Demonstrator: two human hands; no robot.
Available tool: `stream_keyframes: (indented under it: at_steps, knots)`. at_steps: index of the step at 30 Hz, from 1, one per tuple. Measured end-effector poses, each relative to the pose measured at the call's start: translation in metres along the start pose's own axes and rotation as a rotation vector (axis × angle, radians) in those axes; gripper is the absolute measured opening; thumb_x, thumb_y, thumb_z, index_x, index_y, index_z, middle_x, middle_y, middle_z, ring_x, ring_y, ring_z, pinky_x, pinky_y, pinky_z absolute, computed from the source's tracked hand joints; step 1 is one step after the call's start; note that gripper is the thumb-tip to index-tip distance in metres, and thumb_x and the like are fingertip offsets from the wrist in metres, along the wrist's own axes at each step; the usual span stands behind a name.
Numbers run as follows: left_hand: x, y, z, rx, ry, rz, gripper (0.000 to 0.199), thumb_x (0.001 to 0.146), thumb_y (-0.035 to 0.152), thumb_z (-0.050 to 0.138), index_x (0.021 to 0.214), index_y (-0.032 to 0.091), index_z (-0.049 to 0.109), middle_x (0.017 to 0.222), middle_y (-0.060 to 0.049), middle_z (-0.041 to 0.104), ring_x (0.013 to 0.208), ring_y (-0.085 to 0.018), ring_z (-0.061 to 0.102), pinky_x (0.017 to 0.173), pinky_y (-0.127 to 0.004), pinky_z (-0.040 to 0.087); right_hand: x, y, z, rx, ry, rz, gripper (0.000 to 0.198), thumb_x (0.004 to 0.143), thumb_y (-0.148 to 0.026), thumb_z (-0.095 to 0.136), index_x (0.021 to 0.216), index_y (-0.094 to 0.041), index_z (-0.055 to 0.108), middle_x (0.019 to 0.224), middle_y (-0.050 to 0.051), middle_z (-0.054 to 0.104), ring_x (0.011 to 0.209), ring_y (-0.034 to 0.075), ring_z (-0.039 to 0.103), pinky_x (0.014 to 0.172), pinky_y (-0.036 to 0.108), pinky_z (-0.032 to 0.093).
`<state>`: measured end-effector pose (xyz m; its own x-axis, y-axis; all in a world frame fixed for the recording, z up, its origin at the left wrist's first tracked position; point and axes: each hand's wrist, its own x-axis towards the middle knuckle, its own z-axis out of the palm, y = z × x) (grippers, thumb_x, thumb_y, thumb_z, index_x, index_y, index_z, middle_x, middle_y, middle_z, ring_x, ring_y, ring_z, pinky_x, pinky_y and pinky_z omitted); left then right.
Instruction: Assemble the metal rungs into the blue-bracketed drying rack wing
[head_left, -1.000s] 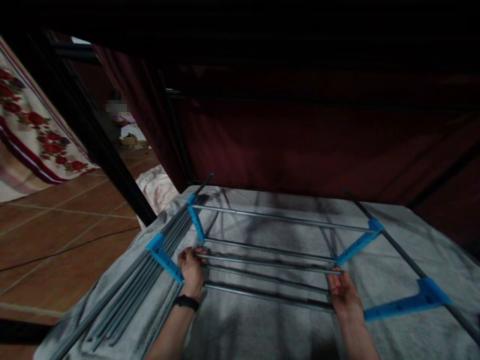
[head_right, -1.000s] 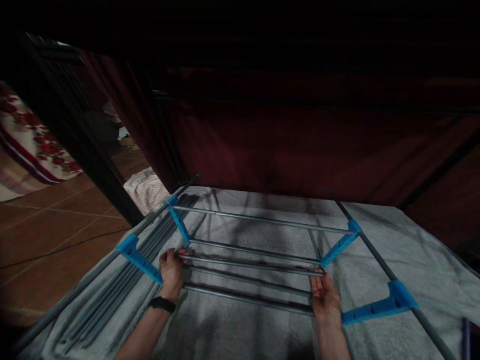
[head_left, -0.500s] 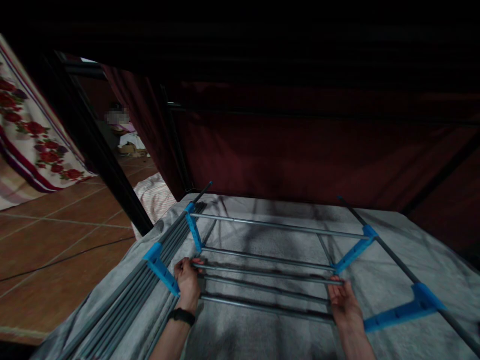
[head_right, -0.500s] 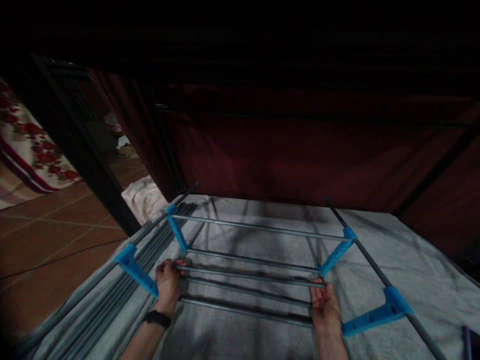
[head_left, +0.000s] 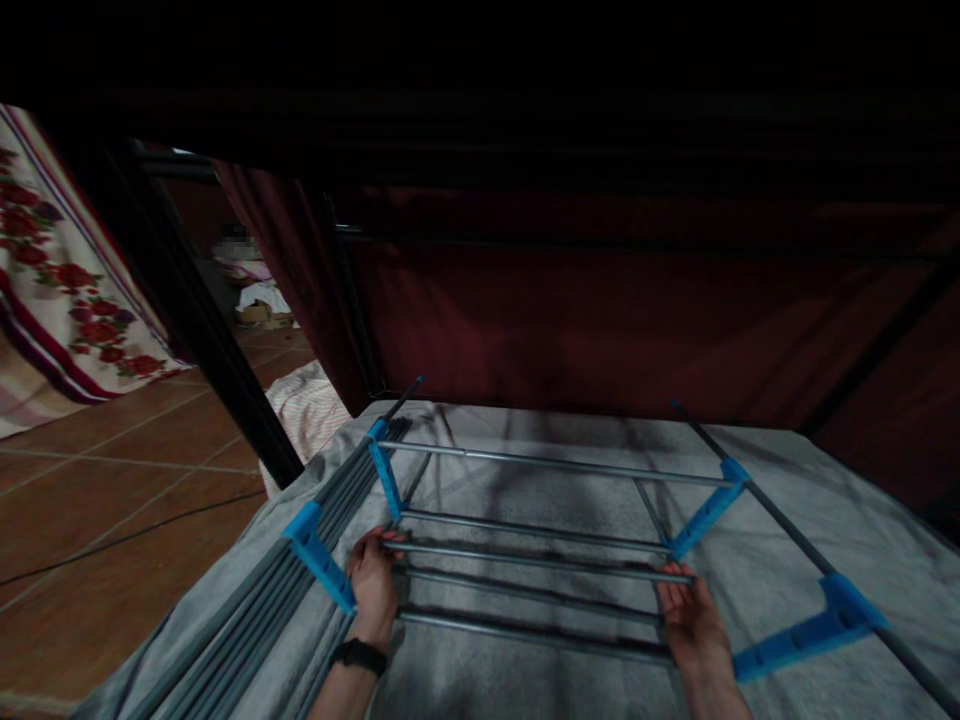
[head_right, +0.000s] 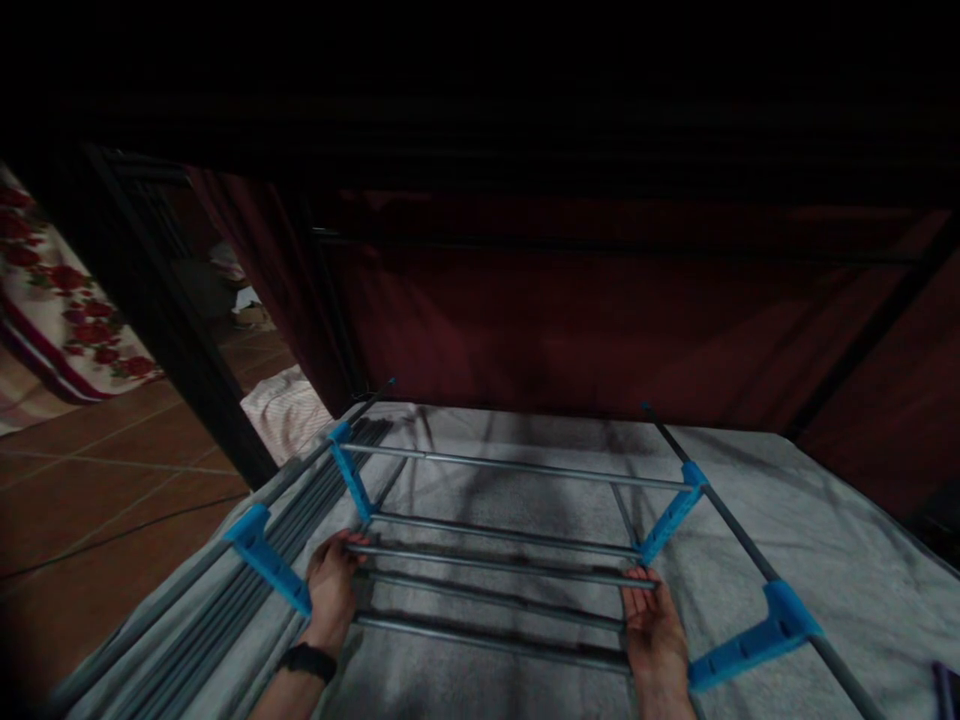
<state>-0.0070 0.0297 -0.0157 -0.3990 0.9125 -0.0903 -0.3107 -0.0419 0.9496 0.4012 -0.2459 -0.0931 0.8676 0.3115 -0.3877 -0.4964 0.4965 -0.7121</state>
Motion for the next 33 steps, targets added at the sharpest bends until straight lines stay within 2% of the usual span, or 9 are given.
stream_keyframes:
  at_steps: [3,6,10,14,19,27,33]
  knots:
    - [0.001,0.001,0.0,-0.03,0.01,-0.069,0.022,0.074,0.032,0.062,0.092,0.022,0.054,0.069,0.001,0.068,0.059,-0.017,0.068,0.05,-0.023,0.05,-0.004,0.001,0.002,-0.006,-0.017,-0.036,0.019,0.073,-0.037,0.084,0.085,-0.027,0.073,0.084,-0.004,0.074,0.075,0.013,0.072,0.073,0.025,0.063]
    - [0.002,0.002,0.0,0.0,0.032,-0.094,0.019,0.076,0.033,0.063,0.087,0.022,0.052,0.068,0.002,0.069,0.056,-0.016,0.066,0.048,-0.023,0.048,-0.006,0.001,0.003,0.007,-0.013,-0.023,0.018,0.072,-0.031,0.084,0.087,-0.028,0.074,0.082,-0.006,0.074,0.073,0.01,0.07,0.072,0.022,0.062]
    - [0.002,0.002,0.0,-0.011,-0.024,-0.088,0.016,0.077,0.034,0.062,0.083,0.02,0.056,0.069,-0.001,0.07,0.059,-0.016,0.066,0.049,-0.023,0.047,-0.004,0.0,0.003,-0.003,-0.026,-0.01,0.019,0.071,-0.029,0.082,0.089,-0.028,0.075,0.084,-0.006,0.074,0.073,0.01,0.07,0.073,0.021,0.062]
    - [0.002,0.001,-0.001,-0.045,-0.008,-0.094,0.019,0.077,0.036,0.063,0.084,0.019,0.059,0.067,0.0,0.067,0.06,-0.016,0.066,0.051,-0.024,0.049,0.0,0.002,-0.001,-0.02,-0.026,-0.001,0.018,0.071,-0.03,0.082,0.087,-0.026,0.074,0.087,-0.003,0.074,0.08,0.013,0.072,0.077,0.024,0.063]
    - [0.005,0.0,-0.002,0.014,-0.016,-0.04,0.025,0.075,0.04,0.067,0.087,0.019,0.062,0.066,0.001,0.067,0.056,-0.016,0.064,0.05,-0.024,0.048,0.005,0.006,-0.003,-0.08,-0.031,-0.029,0.017,0.071,-0.035,0.08,0.084,-0.027,0.072,0.091,-0.001,0.075,0.084,0.016,0.074,0.079,0.028,0.065]
    - [0.002,0.0,-0.002,-0.042,0.005,-0.052,0.03,0.069,0.027,0.065,0.095,0.025,0.049,0.066,0.005,0.068,0.057,-0.017,0.066,0.049,-0.023,0.046,0.004,0.004,-0.002,0.003,0.033,0.004,0.026,0.067,-0.035,0.086,0.082,-0.025,0.067,0.083,-0.005,0.072,0.074,0.012,0.071,0.074,0.026,0.063]
    - [-0.004,0.007,-0.002,0.002,-0.018,-0.063,0.019,0.076,0.033,0.06,0.089,0.022,0.053,0.072,0.0,0.071,0.06,-0.019,0.068,0.049,-0.025,0.047,0.004,0.002,-0.002,-0.025,0.002,0.018,0.023,0.068,-0.032,0.084,0.085,-0.025,0.07,0.082,-0.005,0.071,0.076,0.013,0.072,0.076,0.026,0.063]
